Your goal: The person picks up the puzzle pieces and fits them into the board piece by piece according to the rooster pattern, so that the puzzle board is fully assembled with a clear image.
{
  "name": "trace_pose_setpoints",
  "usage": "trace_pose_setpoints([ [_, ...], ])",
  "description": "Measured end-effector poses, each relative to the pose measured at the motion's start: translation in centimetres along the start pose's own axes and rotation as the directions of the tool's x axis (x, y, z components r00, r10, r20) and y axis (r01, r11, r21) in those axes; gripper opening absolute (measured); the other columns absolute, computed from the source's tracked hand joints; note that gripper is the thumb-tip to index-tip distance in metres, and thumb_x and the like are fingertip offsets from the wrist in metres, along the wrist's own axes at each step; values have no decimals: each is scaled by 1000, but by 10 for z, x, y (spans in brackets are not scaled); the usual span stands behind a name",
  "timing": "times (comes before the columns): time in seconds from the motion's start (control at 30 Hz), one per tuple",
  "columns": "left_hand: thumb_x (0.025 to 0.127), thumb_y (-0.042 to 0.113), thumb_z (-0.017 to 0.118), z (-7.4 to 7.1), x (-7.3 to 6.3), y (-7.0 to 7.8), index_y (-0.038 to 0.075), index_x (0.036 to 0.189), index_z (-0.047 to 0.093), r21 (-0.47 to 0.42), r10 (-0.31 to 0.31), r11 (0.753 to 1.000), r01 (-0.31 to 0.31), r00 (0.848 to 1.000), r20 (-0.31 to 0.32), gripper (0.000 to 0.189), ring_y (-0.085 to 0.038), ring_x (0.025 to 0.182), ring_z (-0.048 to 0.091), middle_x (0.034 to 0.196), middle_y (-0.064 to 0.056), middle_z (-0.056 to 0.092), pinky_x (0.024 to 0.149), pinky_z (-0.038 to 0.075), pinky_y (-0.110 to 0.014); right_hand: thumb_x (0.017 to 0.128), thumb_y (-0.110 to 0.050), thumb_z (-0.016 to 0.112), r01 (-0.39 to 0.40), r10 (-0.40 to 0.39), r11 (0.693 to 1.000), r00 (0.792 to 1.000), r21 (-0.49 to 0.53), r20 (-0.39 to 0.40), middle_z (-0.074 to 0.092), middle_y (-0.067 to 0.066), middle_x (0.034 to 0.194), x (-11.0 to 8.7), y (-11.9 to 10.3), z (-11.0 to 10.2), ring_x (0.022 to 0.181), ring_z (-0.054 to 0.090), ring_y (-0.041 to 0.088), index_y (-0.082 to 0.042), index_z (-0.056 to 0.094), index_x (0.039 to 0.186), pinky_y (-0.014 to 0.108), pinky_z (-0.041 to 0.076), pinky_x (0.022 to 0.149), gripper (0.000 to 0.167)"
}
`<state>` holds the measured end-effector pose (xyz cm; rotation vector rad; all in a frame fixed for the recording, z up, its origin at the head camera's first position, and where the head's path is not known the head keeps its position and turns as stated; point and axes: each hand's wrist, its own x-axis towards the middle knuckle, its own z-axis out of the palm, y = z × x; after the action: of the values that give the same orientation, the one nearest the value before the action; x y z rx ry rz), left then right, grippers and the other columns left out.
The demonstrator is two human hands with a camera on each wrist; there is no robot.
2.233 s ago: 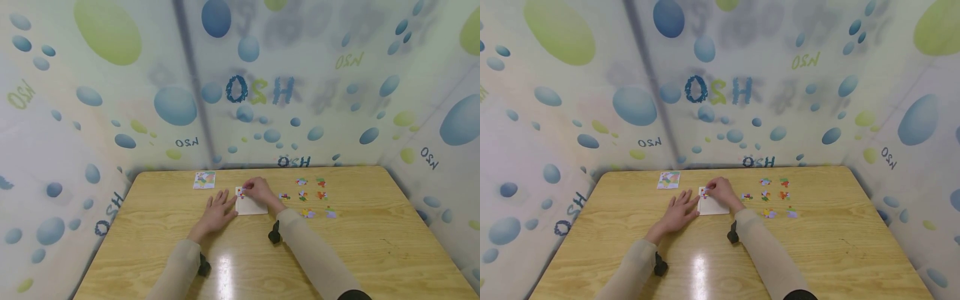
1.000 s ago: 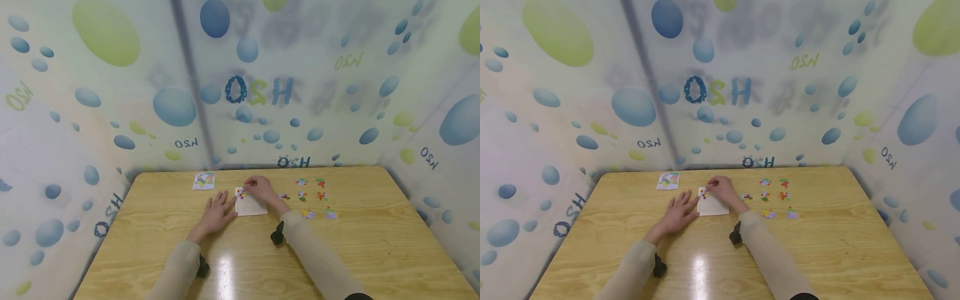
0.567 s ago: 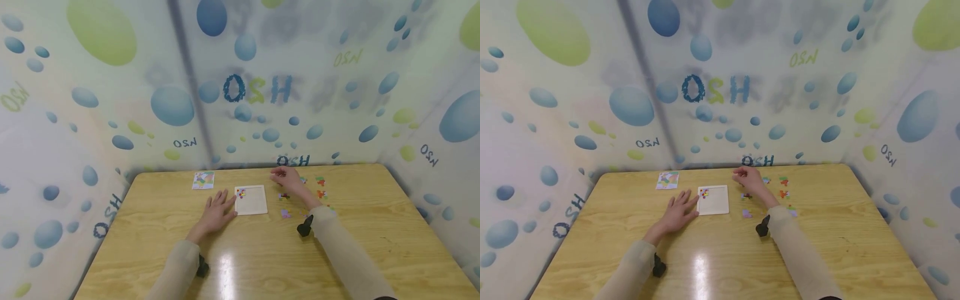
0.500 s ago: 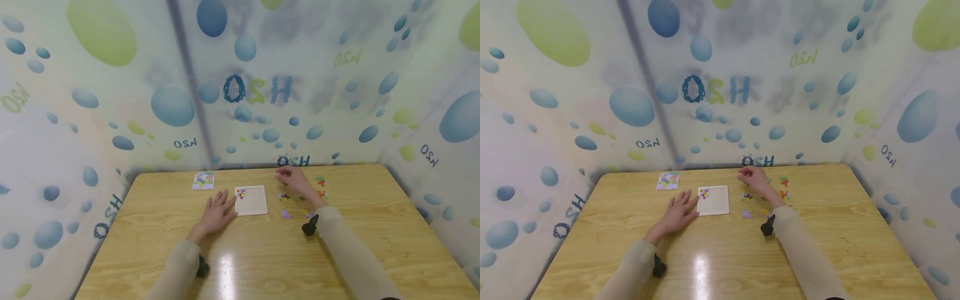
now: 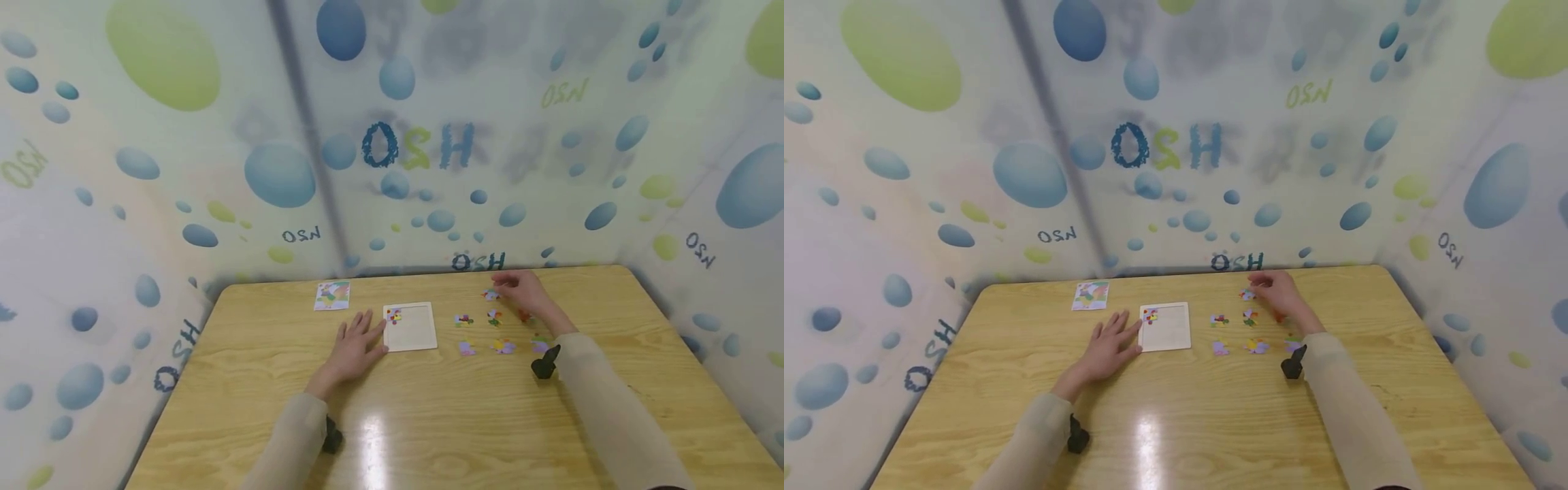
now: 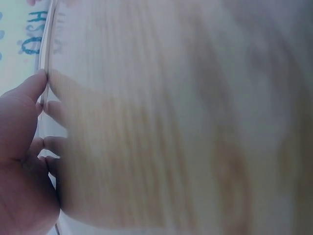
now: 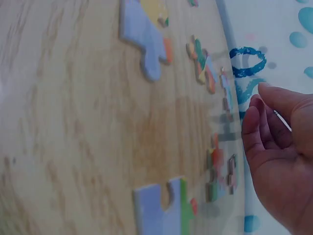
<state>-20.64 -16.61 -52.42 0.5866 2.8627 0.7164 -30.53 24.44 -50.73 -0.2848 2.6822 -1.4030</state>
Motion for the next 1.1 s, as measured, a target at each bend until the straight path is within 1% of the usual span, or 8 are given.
trace_pose_setpoints([
  [0.1, 105, 37, 58, -1, -1, 1, 10, 156, 44, 0, -2, 1000, 2, 1000, 3, 60, -45, 154, 10, 166, -25, 18, 119, 2, -68, 101, -3, 62, 15, -14, 1000, 1000, -23, 17, 68, 26, 119, 0, 5, -1, 107, 64, 39, 9, 63, 132, 47, 55, 88, 33],
  [0.17, 105, 37, 59, -1, -1, 0, 10, 156, 44, -1, -2, 1000, 2, 1000, 3, 60, -45, 154, 10, 166, -25, 18, 118, 2, -68, 100, -4, 64, 9, -8, 999, 1000, -34, 24, 68, 24, 119, 1, 8, 0, 106, 65, 38, 8, 63, 132, 47, 55, 88, 34],
  [0.4, 105, 40, 57, 0, -1, -1, 13, 157, 42, -4, -11, 1000, 11, 1000, 22, 61, -43, 154, 9, 167, -23, 15, 119, 0, -66, 98, -11, 69, -10, 12, 999, 999, -52, 42, 64, 25, 128, 3, 12, 3, 110, 62, 41, 5, 62, 135, 51, 54, 90, 40],
  [0.5, 105, 41, 56, 0, 0, -1, 14, 158, 41, 4, -18, 1000, 18, 1000, 24, 61, -42, 155, 8, 168, -22, 14, 120, 0, -65, 98, -13, 69, -32, 35, 997, 998, -63, 44, 63, 25, 130, 2, 11, 6, 110, 61, 39, 4, 61, 136, 51, 52, 91, 43],
  [0.67, 105, 41, 56, 1, 0, -2, 15, 158, 42, 7, -23, 1000, 23, 1000, 22, 61, -41, 155, 7, 168, -21, 14, 120, -1, -64, 99, -12, 68, -26, 32, 994, 998, -108, 56, 61, 26, 131, 2, 10, 11, 106, 59, 36, 6, 61, 136, 49, 51, 89, 42],
  [0.87, 105, 41, 56, 1, -1, -2, 14, 158, 42, 7, -19, 1000, 19, 1000, 21, 61, -42, 155, 8, 168, -22, 15, 120, 0, -65, 99, -11, 68, -3, 13, 990, 998, -143, 64, 58, 27, 127, 2, 8, 13, 101, 57, 35, 8, 63, 132, 48, 50, 84, 39],
  [0.93, 105, 40, 57, 1, -1, -2, 12, 157, 43, -1, -10, 1000, 10, 1000, 14, 60, -44, 154, 10, 167, -24, 17, 119, 1, -66, 99, -12, 68, -3, 13, 988, 998, -157, 60, 59, 26, 124, 2, 7, 13, 99, 57, 34, 8, 64, 131, 47, 50, 83, 38],
  [1.1, 105, 40, 57, 1, -1, -1, 13, 157, 43, 0, -12, 1000, 12, 1000, 14, 60, -43, 154, 9, 167, -23, 16, 119, 1, -66, 98, -13, 70, -9, 17, 984, 999, -178, 49, 60, 23, 118, 2, 7, 14, 94, 56, 30, 7, 66, 128, 44, 50, 79, 36],
])
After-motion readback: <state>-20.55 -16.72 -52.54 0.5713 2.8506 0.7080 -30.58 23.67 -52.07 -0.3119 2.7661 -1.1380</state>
